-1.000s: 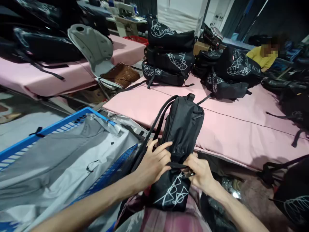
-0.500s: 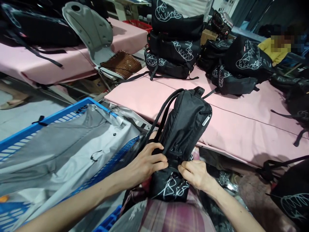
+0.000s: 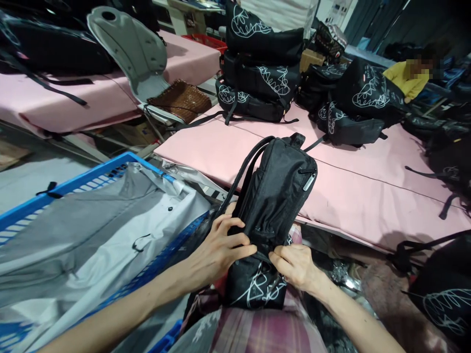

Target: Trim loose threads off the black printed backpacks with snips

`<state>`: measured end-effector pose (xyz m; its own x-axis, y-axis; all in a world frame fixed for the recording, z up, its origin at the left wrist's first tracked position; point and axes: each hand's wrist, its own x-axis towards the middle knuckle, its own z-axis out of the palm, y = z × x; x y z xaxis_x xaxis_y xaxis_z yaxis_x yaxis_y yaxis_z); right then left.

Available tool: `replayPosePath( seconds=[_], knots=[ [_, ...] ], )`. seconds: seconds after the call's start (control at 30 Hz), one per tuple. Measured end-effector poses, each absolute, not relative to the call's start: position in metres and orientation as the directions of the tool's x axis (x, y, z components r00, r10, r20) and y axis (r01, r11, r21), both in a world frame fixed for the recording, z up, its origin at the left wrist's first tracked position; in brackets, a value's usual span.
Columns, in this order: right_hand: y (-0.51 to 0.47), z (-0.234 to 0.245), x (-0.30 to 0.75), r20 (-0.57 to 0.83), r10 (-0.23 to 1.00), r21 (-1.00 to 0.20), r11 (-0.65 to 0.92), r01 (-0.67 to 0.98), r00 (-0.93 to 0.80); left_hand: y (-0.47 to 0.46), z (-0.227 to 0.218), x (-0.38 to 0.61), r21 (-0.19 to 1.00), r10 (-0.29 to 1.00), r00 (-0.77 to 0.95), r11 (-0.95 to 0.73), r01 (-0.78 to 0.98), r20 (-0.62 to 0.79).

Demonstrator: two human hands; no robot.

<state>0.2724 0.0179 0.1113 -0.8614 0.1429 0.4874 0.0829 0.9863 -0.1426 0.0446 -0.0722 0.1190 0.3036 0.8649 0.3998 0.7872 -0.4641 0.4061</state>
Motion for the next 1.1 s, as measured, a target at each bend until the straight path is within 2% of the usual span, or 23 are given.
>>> replayPosePath(
  seconds=[0.13, 0.23, 0.37, 0.47, 0.6, 0.7, 0.9, 1.0, 1.1],
  knots=[
    [0.018, 0.106, 0.274, 0.486, 0.188, -0.216, 0.972, 0.091, -0.853, -0.072, 0.118, 0.044, 0.447, 0.866, 0.330, -0.482, 0.754, 0.375],
    [0.020, 0.108, 0.276, 0.432, 0.193, -0.250, 0.964, 0.089, -0.881, -0.074, 0.115, 0.048, 0.452, 0.860, 0.346, -0.496, 0.742, 0.375],
    [0.024, 0.123, 0.277, 0.318, 0.165, -0.198, 0.975, 0.105, -0.934, -0.077, 0.114, 0.055, 0.426, 0.862, 0.354, -0.491, 0.760, 0.363],
    [0.024, 0.140, 0.270, 0.154, 0.216, -0.125, 0.972, 0.198, -0.964, -0.077, 0.115, 0.056, 0.410, 0.878, 0.336, -0.461, 0.787, 0.342],
    [0.023, 0.155, 0.254, -0.126, 0.377, -0.069, 0.919, 0.388, -0.917, -0.076, 0.119, 0.054, 0.395, 0.874, 0.348, -0.468, 0.791, 0.339],
    [0.025, 0.159, 0.245, -0.212, 0.413, -0.048, 0.901, 0.432, -0.886, -0.076, 0.119, 0.052, 0.376, 0.875, 0.347, -0.463, 0.803, 0.336],
    [0.030, 0.158, 0.248, -0.198, 0.355, -0.012, 0.931, 0.364, -0.914, -0.080, 0.120, 0.055, 0.284, 0.900, 0.257, -0.364, 0.887, 0.351],
    [0.031, 0.153, 0.256, -0.139, 0.291, -0.057, 0.952, 0.301, -0.947, -0.081, 0.121, 0.057, 0.228, 0.912, 0.216, -0.306, 0.924, 0.348],
    [0.032, 0.149, 0.263, -0.066, 0.270, -0.112, 0.955, 0.276, -0.961, -0.079, 0.123, 0.058, 0.226, 0.907, 0.190, -0.288, 0.931, 0.375]
  ],
)
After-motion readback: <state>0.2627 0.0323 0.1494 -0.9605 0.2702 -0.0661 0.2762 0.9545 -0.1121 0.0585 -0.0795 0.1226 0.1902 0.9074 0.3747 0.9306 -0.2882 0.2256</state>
